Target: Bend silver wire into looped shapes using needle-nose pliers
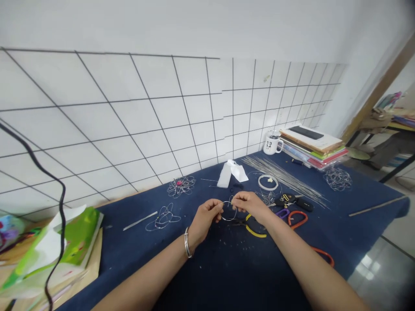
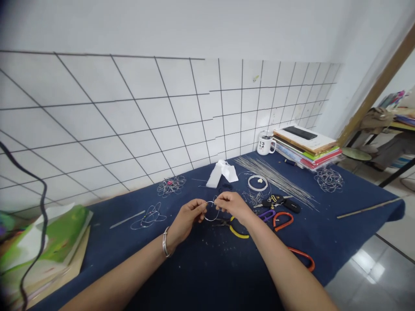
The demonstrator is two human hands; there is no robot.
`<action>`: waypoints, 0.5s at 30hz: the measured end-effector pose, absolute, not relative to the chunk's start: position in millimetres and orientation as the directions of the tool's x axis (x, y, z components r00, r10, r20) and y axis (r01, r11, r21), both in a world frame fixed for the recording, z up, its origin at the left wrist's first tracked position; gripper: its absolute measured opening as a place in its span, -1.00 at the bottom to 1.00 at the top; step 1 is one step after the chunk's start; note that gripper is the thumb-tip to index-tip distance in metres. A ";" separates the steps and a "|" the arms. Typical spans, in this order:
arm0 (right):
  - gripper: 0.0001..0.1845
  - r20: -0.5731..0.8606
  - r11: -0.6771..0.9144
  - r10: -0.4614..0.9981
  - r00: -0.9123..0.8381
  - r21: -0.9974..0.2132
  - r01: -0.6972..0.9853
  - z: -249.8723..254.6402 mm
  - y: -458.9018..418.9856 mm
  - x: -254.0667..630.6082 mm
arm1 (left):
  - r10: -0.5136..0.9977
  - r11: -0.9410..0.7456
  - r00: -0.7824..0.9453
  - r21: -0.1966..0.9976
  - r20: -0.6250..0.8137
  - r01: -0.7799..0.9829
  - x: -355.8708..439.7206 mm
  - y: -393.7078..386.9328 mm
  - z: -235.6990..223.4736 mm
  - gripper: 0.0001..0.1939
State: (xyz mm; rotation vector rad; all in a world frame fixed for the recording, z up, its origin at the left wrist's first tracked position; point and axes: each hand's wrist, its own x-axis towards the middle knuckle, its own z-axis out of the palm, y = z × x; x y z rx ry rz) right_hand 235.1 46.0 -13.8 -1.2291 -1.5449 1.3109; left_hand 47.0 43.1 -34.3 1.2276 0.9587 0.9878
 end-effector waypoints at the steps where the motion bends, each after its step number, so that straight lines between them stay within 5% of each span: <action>1: -0.73 -0.040 0.016 0.964 -0.263 -0.979 0.206 -13.1 45.9 234.9 | 0.953 0.072 0.298 0.995 -0.047 -0.074 46.8 43.5 -34.6 -0.75; 15: -0.81 0.015 0.117 0.947 -0.321 -0.947 0.299 -13.0 45.2 231.7 | 0.904 0.074 0.421 0.997 -0.069 0.004 46.9 41.4 -38.1 -0.72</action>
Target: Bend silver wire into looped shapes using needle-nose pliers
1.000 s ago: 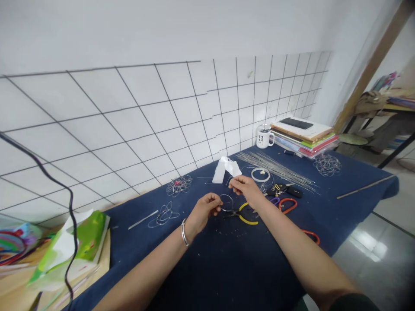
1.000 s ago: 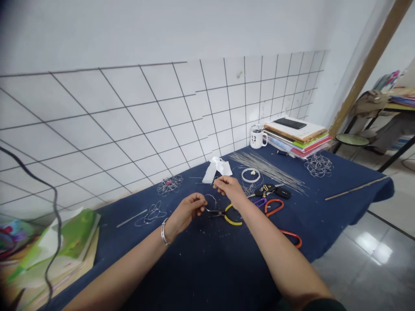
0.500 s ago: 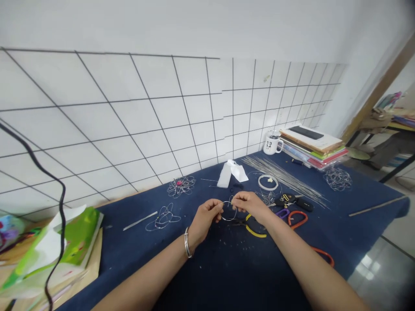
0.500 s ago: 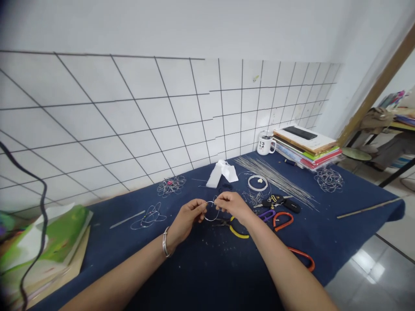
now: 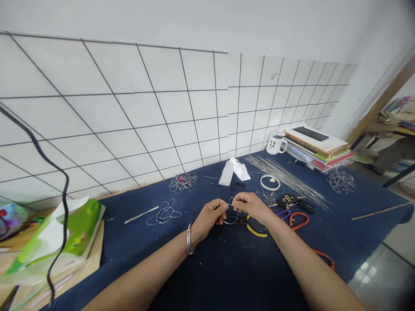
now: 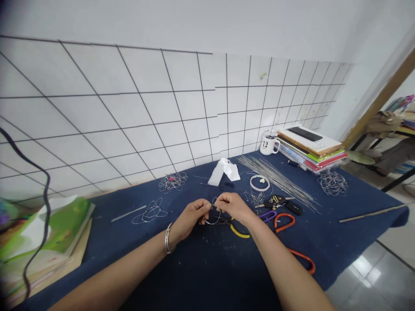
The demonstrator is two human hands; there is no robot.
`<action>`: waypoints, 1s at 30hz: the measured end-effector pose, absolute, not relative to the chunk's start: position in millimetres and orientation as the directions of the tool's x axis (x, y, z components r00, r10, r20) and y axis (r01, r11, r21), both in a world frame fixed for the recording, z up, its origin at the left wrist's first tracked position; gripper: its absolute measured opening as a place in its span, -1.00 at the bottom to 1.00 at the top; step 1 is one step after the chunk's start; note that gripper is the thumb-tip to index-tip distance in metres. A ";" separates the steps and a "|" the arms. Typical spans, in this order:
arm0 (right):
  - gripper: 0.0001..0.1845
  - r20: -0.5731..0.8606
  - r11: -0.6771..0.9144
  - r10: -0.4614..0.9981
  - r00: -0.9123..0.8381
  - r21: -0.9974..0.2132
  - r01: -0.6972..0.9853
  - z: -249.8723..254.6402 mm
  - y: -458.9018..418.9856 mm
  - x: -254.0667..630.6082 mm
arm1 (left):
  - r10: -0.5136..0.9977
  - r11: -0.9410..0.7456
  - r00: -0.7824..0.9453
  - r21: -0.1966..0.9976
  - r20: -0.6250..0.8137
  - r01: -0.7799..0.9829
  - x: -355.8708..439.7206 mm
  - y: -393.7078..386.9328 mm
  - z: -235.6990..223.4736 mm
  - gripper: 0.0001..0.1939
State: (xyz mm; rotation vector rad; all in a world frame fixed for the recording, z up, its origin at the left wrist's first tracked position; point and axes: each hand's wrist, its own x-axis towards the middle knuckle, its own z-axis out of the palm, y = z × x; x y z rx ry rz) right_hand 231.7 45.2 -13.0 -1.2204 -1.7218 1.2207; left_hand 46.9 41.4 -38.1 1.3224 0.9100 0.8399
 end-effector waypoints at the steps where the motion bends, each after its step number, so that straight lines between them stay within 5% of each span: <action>1: -0.81 0.015 0.119 0.945 -0.326 -0.947 0.300 -12.8 45.0 231.5 | 0.903 0.064 0.425 0.998 -0.058 0.001 46.9 41.6 -38.5 -0.71; 30: -0.73 0.026 0.078 0.968 -0.249 -0.977 0.201 -17.9 44.7 226.9 | 0.906 -0.077 0.423 0.994 0.036 0.081 45.7 43.7 -39.9 -0.71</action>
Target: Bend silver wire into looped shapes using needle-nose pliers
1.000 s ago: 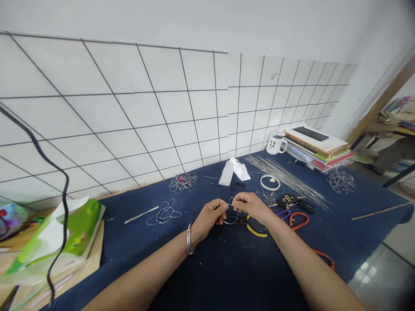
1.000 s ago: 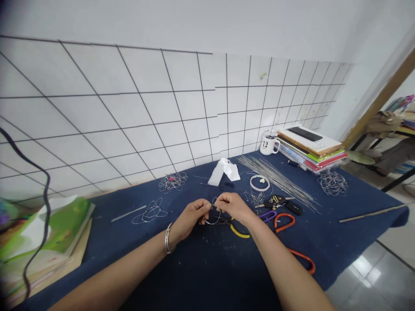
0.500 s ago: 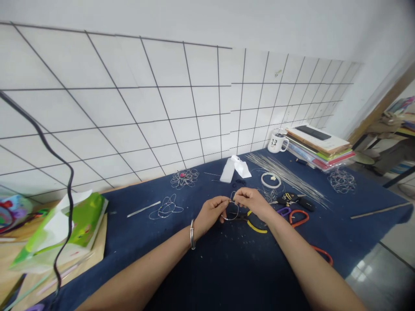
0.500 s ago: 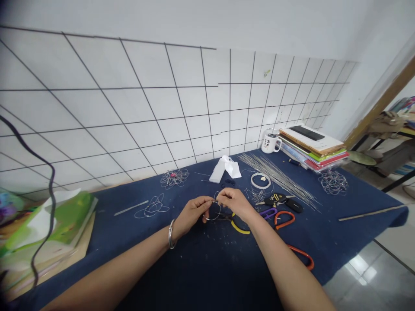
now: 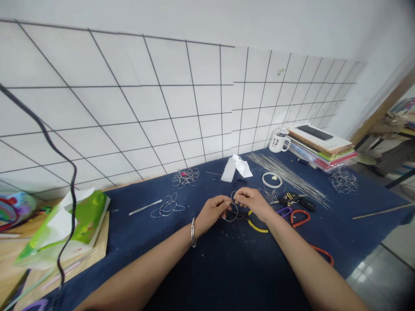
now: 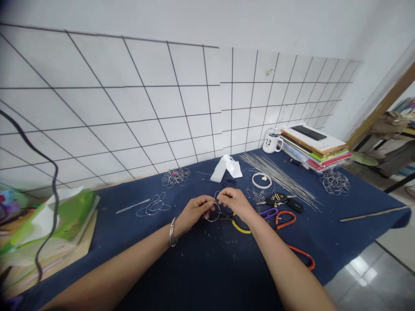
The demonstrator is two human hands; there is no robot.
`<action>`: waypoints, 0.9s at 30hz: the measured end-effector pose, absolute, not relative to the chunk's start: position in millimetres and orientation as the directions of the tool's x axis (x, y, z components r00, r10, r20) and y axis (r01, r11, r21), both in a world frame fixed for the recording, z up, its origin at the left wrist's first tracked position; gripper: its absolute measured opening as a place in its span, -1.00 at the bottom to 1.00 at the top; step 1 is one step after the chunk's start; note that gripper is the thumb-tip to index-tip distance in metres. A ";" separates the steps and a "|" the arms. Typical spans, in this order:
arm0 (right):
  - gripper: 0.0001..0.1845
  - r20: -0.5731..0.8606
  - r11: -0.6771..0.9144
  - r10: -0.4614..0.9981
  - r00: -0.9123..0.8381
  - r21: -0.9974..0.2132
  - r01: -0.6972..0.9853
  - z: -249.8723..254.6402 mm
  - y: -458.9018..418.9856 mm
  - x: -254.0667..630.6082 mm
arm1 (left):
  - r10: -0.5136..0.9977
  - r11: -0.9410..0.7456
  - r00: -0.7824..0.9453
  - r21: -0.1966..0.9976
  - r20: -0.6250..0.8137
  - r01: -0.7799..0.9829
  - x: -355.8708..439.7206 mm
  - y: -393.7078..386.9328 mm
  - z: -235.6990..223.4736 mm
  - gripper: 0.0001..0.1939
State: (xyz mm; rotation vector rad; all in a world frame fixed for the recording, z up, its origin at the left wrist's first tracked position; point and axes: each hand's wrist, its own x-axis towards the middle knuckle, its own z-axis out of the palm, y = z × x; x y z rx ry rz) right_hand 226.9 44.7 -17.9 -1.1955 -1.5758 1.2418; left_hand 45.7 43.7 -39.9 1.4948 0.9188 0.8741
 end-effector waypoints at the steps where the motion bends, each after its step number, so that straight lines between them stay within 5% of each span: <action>1: -0.73 0.024 0.075 0.968 -0.250 -0.977 0.198 -18.6 44.7 226.4 | 0.906 -0.076 0.422 0.994 0.035 0.080 45.9 43.8 -40.3 -0.71; 16: -0.66 -0.050 -0.036 0.990 -0.131 -0.993 0.110 -25.2 45.9 223.9 | 0.935 -0.019 0.354 0.998 -0.005 0.062 47.2 39.3 -27.2 -0.69; 27: -0.66 0.027 0.031 0.999 -0.031 -0.989 0.147 -26.4 39.8 215.1 | 0.925 -0.044 0.380 0.998 0.028 0.035 48.3 38.4 -25.7 -0.70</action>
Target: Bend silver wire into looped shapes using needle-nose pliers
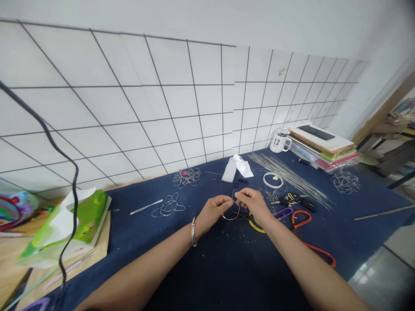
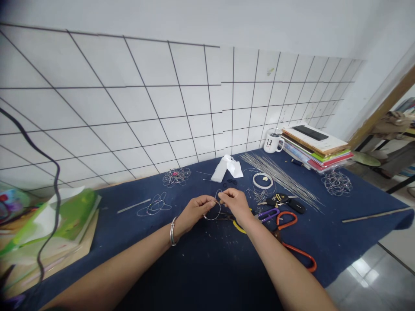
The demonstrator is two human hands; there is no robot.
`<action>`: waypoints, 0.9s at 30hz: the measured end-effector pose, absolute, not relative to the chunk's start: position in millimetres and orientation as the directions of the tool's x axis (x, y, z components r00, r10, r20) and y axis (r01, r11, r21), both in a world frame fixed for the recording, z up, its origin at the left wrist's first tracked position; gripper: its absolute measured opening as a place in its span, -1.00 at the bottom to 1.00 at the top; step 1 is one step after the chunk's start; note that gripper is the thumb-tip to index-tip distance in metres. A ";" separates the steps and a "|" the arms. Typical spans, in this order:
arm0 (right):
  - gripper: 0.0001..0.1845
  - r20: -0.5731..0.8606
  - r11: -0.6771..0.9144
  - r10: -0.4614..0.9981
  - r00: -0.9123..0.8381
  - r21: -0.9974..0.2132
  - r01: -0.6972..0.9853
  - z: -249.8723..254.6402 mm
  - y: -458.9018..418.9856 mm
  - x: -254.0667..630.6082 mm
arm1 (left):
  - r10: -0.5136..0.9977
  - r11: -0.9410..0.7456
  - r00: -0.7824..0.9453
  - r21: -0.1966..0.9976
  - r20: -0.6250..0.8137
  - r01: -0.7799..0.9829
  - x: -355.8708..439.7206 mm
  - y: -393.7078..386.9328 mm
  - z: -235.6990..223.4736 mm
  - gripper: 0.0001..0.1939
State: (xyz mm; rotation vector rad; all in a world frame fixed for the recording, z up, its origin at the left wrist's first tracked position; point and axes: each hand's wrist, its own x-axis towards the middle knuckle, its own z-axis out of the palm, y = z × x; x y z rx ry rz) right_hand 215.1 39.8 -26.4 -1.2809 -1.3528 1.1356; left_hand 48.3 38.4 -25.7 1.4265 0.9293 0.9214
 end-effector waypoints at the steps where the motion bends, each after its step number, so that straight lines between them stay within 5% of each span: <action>1: -0.66 0.033 0.036 0.999 -0.023 -0.988 0.151 -26.3 39.3 214.3 | 0.927 -0.046 0.374 0.998 0.030 0.035 48.3 38.4 -25.5 -0.70; 22: -0.66 -0.068 -0.043 0.986 -0.150 -0.985 0.168 -23.3 39.6 217.9 | 0.935 0.088 0.352 0.991 -0.049 -0.096 45.5 43.0 -38.3 -0.68; 27: -0.62 -0.069 0.009 0.962 -0.263 -0.958 0.286 -7.4 40.4 224.5 | 0.930 0.076 0.366 0.986 -0.018 -0.146 44.4 44.1 -38.4 -0.70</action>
